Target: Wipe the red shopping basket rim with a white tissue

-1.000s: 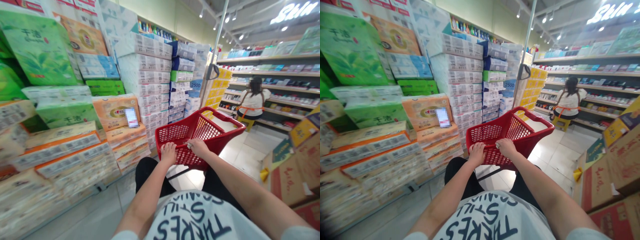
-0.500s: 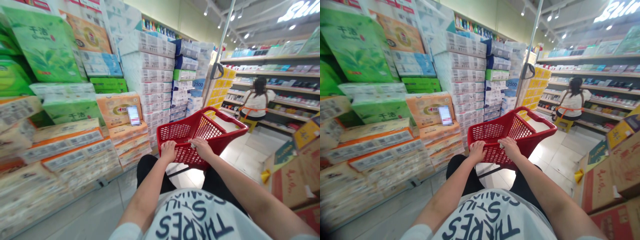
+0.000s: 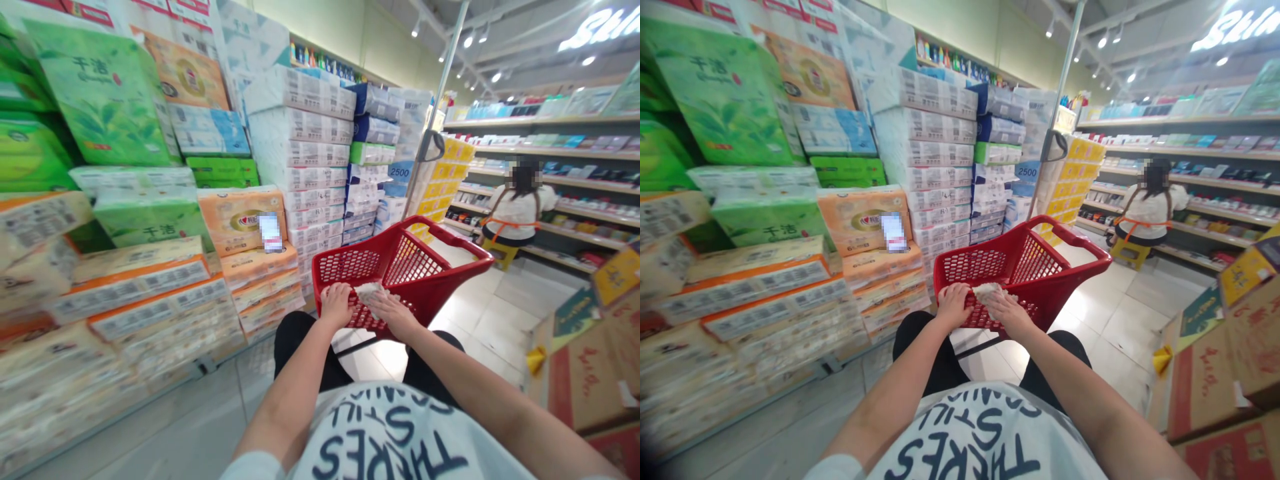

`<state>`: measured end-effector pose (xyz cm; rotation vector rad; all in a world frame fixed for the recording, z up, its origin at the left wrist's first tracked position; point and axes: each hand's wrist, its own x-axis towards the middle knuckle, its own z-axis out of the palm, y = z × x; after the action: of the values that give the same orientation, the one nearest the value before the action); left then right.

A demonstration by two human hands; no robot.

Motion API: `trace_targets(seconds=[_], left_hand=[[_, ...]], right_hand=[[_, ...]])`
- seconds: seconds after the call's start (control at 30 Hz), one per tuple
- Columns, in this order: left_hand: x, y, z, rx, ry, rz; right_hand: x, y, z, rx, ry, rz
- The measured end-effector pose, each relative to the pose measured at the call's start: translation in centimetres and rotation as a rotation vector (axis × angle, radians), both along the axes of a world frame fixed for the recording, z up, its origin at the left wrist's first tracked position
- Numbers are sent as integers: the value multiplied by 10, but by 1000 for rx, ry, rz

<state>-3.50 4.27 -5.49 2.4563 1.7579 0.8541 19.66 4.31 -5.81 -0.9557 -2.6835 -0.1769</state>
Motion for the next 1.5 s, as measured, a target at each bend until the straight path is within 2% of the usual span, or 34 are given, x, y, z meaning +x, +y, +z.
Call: trace_targets(seconds=[0.07,0.27,0.33,0.43,0.5,0.6,0.73,0.87,0.97,1.07,1.23,1.37,1.5], left_hand=[[-1,0,-1,3,-2,-9],[0,-1,0,-38,10,2],[1,-1,1,-43,10,7],[0,-2,1,-55,21,2],[0,-2,2,-62,26,1],[0,-3,3,-65,24,1],[-1,-3,3,-67,20,-14],[-1,-1,0,-47,15,-4],[-2,0,0,-31,11,-9],[-2,0,1,-34,6,-6],[-1,-2,0,-28,6,-8],[-1,-2,-2,-13,3,-8],[0,-2,-1,-28,-2,-9]], right_hand=[[-2,-1,1,8,-25,43],[-17,1,18,181,55,91],[-19,-1,12,145,44,74],[-20,-8,0,-25,-12,-6],[-21,-13,0,-113,-20,-94],[-24,-12,15,-35,75,-184],[-23,1,28,194,153,-79],[-13,10,12,288,50,-76],[-6,12,6,271,-59,-86],[1,14,11,221,-133,-50],[8,16,11,223,-126,47],[-1,15,5,226,-141,112],[-14,17,9,255,-123,101]])
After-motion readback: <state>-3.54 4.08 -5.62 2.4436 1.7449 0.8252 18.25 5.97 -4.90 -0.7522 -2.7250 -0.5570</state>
